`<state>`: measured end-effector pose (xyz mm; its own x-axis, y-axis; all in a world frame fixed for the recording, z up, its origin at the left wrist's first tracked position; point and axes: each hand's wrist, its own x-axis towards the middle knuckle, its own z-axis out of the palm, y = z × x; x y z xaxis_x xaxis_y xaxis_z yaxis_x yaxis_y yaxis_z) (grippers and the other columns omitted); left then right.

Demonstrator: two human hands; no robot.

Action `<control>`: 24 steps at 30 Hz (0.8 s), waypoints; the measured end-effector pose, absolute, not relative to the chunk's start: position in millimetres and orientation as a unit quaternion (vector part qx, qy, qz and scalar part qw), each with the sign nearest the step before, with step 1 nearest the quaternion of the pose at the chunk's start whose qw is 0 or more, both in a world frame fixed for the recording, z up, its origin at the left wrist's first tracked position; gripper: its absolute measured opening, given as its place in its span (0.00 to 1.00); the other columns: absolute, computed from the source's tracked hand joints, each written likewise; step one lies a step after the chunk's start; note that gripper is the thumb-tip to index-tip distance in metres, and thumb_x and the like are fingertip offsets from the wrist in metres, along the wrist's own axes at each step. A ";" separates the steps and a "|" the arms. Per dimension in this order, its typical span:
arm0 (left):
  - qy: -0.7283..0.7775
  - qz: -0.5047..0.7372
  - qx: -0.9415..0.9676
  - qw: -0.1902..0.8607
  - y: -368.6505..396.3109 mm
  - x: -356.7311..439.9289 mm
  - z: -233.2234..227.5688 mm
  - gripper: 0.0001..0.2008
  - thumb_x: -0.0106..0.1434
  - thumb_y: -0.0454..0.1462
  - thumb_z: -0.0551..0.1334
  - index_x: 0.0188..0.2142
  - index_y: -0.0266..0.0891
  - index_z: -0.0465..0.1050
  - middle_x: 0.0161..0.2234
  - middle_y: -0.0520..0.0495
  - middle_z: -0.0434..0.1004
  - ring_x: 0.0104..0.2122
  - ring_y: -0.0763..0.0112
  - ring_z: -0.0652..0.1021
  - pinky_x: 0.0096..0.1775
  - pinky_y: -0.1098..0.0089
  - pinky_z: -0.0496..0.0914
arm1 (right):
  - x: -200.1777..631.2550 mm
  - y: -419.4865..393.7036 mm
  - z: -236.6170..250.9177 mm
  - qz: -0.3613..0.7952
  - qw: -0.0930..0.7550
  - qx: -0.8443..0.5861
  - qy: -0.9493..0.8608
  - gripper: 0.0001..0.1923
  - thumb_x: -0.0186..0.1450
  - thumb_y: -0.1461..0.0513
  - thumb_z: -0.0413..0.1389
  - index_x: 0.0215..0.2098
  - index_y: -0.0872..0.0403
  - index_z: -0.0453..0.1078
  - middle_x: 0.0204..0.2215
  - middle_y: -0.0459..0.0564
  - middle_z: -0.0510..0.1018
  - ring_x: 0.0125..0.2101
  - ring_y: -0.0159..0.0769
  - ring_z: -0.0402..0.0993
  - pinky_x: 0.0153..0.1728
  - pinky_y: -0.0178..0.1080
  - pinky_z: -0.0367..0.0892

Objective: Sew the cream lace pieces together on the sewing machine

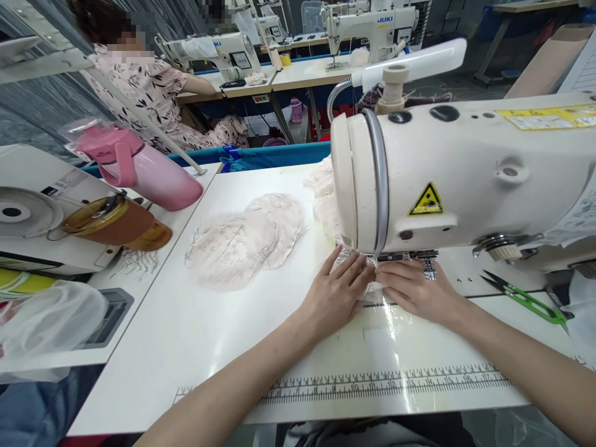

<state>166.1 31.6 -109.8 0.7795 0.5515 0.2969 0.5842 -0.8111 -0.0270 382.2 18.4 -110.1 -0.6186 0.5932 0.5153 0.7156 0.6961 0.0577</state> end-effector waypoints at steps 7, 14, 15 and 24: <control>-0.266 -0.157 -0.949 0.069 33.1 161.1 -111.5 0.19 0.67 0.32 0.49 0.56 0.33 0.66 0.56 0.43 0.69 0.57 0.60 0.69 0.63 0.53 0.55 | 379.3 18.5 -110.9 -0.138 0.237 -0.350 -0.896 0.08 0.67 0.66 0.50 0.39 0.53 0.71 0.37 0.45 0.79 0.36 0.30 0.73 0.31 0.36 0.61; -0.222 -0.132 -0.965 0.041 42.9 146.7 -106.2 0.20 0.65 0.30 0.51 0.56 0.33 0.65 0.57 0.43 0.68 0.58 0.61 0.67 0.61 0.55 0.58 | 369.9 15.0 -115.5 -0.114 0.238 -0.348 -0.899 0.10 0.66 0.70 0.51 0.40 0.52 0.70 0.39 0.42 0.79 0.45 0.30 0.71 0.42 0.38 0.62; -0.218 -0.131 -0.966 0.036 44.3 145.5 -104.7 0.20 0.64 0.30 0.51 0.56 0.32 0.66 0.57 0.42 0.68 0.58 0.60 0.67 0.61 0.55 0.59 | 368.5 14.6 -116.0 -0.117 0.241 -0.350 -0.898 0.11 0.65 0.70 0.51 0.40 0.52 0.70 0.39 0.41 0.79 0.46 0.29 0.71 0.43 0.37 0.62; -0.224 -0.134 -0.964 0.049 49.1 144.1 -101.6 0.19 0.65 0.29 0.49 0.53 0.30 0.67 0.54 0.41 0.71 0.56 0.60 0.70 0.61 0.54 0.59 | 361.0 16.8 -119.2 -0.121 0.264 -0.324 -0.901 0.11 0.64 0.72 0.50 0.37 0.53 0.71 0.38 0.45 0.80 0.43 0.31 0.72 0.42 0.37 0.63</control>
<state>144.1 49.1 -101.6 0.8638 0.4186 0.2805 0.4449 -0.8949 -0.0348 361.0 16.8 -119.2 -0.6514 0.5190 0.5535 0.6465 0.7615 0.0468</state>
